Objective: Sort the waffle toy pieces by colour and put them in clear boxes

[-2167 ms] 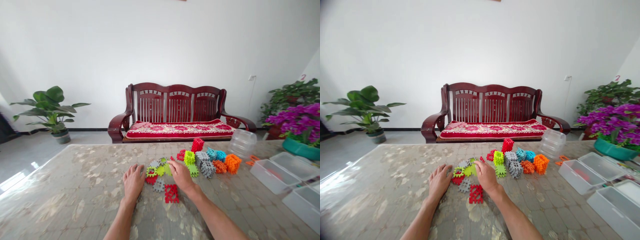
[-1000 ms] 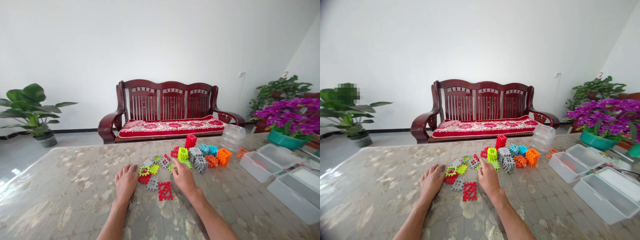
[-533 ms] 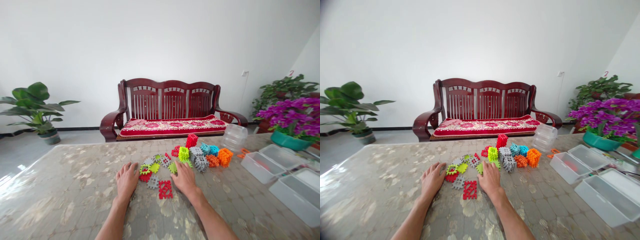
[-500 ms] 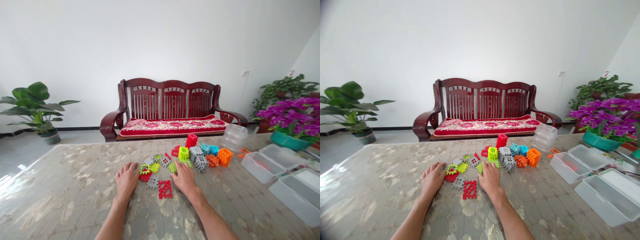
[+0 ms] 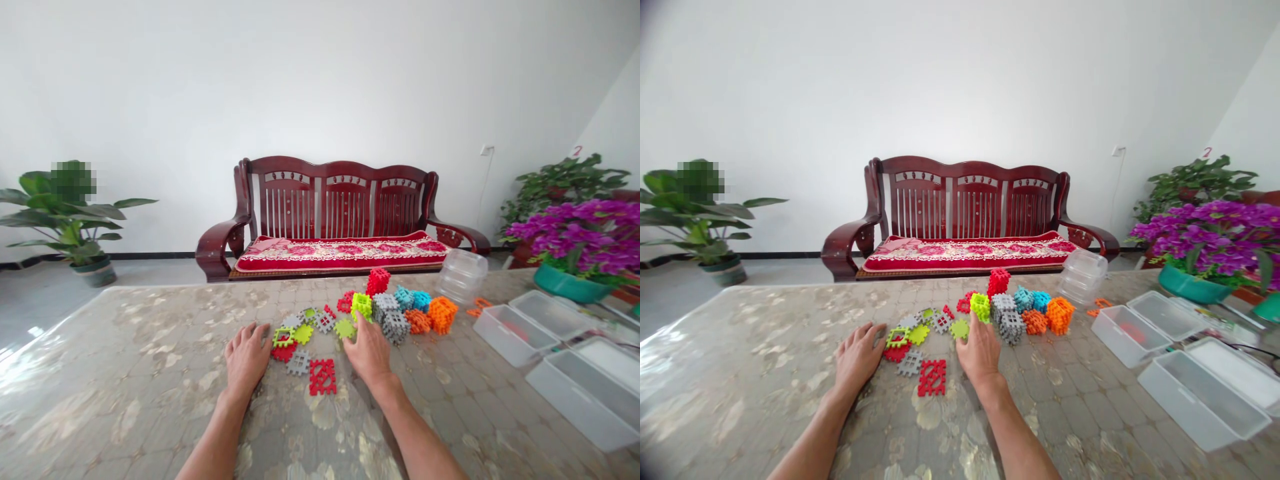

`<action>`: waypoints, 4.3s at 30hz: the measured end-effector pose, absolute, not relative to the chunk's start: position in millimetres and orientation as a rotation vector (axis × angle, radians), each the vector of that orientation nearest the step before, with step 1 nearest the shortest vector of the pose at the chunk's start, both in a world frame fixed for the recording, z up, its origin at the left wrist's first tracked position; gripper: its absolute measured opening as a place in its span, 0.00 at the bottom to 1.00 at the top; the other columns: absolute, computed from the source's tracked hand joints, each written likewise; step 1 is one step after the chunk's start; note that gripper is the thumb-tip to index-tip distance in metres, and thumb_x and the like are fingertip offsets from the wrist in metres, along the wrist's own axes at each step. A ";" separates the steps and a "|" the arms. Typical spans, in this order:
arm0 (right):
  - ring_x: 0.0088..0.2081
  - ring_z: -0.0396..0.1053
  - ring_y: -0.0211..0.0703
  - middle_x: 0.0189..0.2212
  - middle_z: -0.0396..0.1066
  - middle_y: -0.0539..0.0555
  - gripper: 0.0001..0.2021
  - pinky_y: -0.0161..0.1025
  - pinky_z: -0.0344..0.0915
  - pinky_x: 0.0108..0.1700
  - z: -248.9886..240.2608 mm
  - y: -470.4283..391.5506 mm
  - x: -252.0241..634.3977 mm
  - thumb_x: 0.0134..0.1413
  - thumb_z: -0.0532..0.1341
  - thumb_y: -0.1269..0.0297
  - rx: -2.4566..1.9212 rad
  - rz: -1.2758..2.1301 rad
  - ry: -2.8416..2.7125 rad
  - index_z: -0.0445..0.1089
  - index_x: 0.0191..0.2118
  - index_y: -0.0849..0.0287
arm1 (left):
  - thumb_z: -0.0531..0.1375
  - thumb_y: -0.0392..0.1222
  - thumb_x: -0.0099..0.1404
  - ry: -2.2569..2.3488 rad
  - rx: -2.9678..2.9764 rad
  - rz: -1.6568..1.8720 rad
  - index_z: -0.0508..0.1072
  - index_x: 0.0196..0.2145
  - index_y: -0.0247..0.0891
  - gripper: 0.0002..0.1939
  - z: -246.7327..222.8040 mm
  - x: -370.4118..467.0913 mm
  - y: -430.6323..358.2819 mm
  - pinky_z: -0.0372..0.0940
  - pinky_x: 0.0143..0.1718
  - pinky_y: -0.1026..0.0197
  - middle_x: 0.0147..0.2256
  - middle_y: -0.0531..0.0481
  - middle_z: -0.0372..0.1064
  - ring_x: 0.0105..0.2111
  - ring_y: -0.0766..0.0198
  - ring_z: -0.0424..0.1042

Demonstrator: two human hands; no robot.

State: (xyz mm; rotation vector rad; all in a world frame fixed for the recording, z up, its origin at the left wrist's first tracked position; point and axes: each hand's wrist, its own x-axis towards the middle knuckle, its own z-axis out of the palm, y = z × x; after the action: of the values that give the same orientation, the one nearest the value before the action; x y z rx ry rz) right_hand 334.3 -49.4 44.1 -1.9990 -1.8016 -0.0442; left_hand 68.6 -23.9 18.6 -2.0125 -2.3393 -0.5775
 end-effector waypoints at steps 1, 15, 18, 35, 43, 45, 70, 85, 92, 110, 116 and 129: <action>0.48 0.69 0.53 0.46 0.74 0.60 0.30 0.41 0.63 0.45 45.4 -48.5 338.5 0.52 0.63 0.64 -2.017 -0.054 -1.762 0.60 0.61 0.59 | 0.50 0.47 0.68 -2.336 -2.012 -0.578 0.72 0.54 0.47 0.21 18.4 68.5 -23.7 0.54 0.59 0.48 0.59 0.44 0.65 0.59 0.51 0.61; 0.46 0.71 0.51 0.43 0.75 0.61 0.26 0.40 0.63 0.41 55.4 -48.4 366.0 0.55 0.59 0.67 -2.219 -0.140 -1.681 0.60 0.60 0.60 | 0.49 0.47 0.69 -2.342 -2.022 -0.548 0.71 0.55 0.47 0.21 19.1 68.4 -23.4 0.54 0.59 0.47 0.59 0.44 0.65 0.60 0.50 0.61; 0.45 0.71 0.50 0.43 0.75 0.60 0.23 0.39 0.64 0.40 52.0 -48.0 366.6 0.55 0.60 0.66 -2.211 -0.165 -1.699 0.63 0.58 0.58 | 0.49 0.47 0.69 -2.332 -2.024 -0.558 0.71 0.55 0.47 0.21 19.5 68.4 -23.8 0.54 0.59 0.47 0.59 0.44 0.65 0.60 0.50 0.61; 0.47 0.68 0.46 0.44 0.74 0.54 0.15 0.40 0.62 0.51 23.4 -53.7 331.5 0.58 0.56 0.71 -1.722 0.027 -2.016 0.72 0.49 0.54 | 0.50 0.49 0.69 -2.265 -2.083 -0.451 0.69 0.58 0.44 0.23 17.3 76.7 -25.9 0.48 0.63 0.45 0.62 0.42 0.62 0.63 0.49 0.56; 0.49 0.68 0.45 0.45 0.74 0.54 0.14 0.40 0.63 0.54 22.0 -55.7 325.4 0.60 0.56 0.69 -1.591 0.128 -2.060 0.72 0.49 0.54 | 0.53 0.52 0.68 -2.009 -2.444 -0.481 0.66 0.60 0.52 0.24 15.1 82.6 -25.8 0.46 0.65 0.46 0.62 0.48 0.62 0.64 0.52 0.55; 0.50 0.68 0.45 0.47 0.73 0.54 0.15 0.40 0.62 0.55 24.1 -57.1 321.6 0.59 0.57 0.69 -1.554 0.158 -2.057 0.71 0.51 0.54 | 0.53 0.52 0.69 -1.950 -2.514 -0.504 0.66 0.60 0.55 0.23 15.9 83.0 -26.4 0.47 0.65 0.45 0.63 0.51 0.62 0.64 0.52 0.56; 0.44 0.70 0.45 0.40 0.74 0.55 0.10 0.41 0.65 0.51 14.3 -41.5 310.0 0.55 0.57 0.74 -1.412 0.270 -1.703 0.75 0.38 0.57 | 0.55 0.46 0.67 -1.811 -2.712 -0.877 0.73 0.52 0.48 0.17 11.8 87.4 -21.9 0.54 0.63 0.47 0.56 0.49 0.70 0.58 0.57 0.66; 0.54 0.65 0.51 0.51 0.71 0.60 0.26 0.46 0.60 0.59 5.1 -42.9 333.4 0.45 0.58 0.75 -1.558 0.169 -1.827 0.68 0.54 0.61 | 0.55 0.44 0.67 -1.812 -2.728 -0.929 0.72 0.52 0.47 0.17 11.3 85.8 -20.4 0.54 0.63 0.47 0.55 0.49 0.71 0.57 0.57 0.67; 0.52 0.66 0.53 0.50 0.72 0.61 0.25 0.46 0.59 0.58 12.9 -45.9 331.5 0.51 0.60 0.69 -1.738 0.058 -1.992 0.67 0.57 0.62 | 0.55 0.42 0.66 -1.802 -2.724 -0.940 0.73 0.50 0.47 0.16 14.4 86.9 -20.6 0.56 0.62 0.48 0.54 0.49 0.72 0.55 0.57 0.69; 0.45 0.66 0.54 0.43 0.73 0.62 0.25 0.46 0.61 0.51 22.8 -36.4 370.9 0.51 0.60 0.69 -1.861 -0.322 -1.689 0.63 0.56 0.65 | 0.56 0.43 0.65 -1.804 -2.723 -0.946 0.74 0.50 0.46 0.17 12.3 85.3 -18.8 0.57 0.62 0.47 0.54 0.48 0.72 0.56 0.56 0.68; 0.46 0.66 0.56 0.43 0.72 0.64 0.23 0.47 0.60 0.51 28.5 -39.2 371.5 0.55 0.59 0.67 -1.969 -0.282 -1.721 0.63 0.57 0.64 | 0.55 0.43 0.66 -1.802 -2.726 -0.954 0.74 0.51 0.45 0.17 13.9 85.6 -19.7 0.57 0.62 0.46 0.54 0.47 0.72 0.56 0.56 0.68; 0.50 0.67 0.46 0.46 0.73 0.52 0.17 0.41 0.61 0.55 33.9 -45.6 327.0 0.56 0.56 0.75 -1.561 0.173 -2.063 0.73 0.48 0.52 | 0.55 0.41 0.65 -1.748 -2.773 -0.884 0.74 0.52 0.49 0.18 17.5 85.2 -21.8 0.57 0.61 0.47 0.55 0.49 0.71 0.57 0.55 0.67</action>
State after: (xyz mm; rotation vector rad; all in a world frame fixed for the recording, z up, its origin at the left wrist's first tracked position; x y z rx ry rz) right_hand 327.0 -45.6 33.9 -1.5613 -2.0626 0.1732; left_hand 85.2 -21.8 17.5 -2.7727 -1.7479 -0.8843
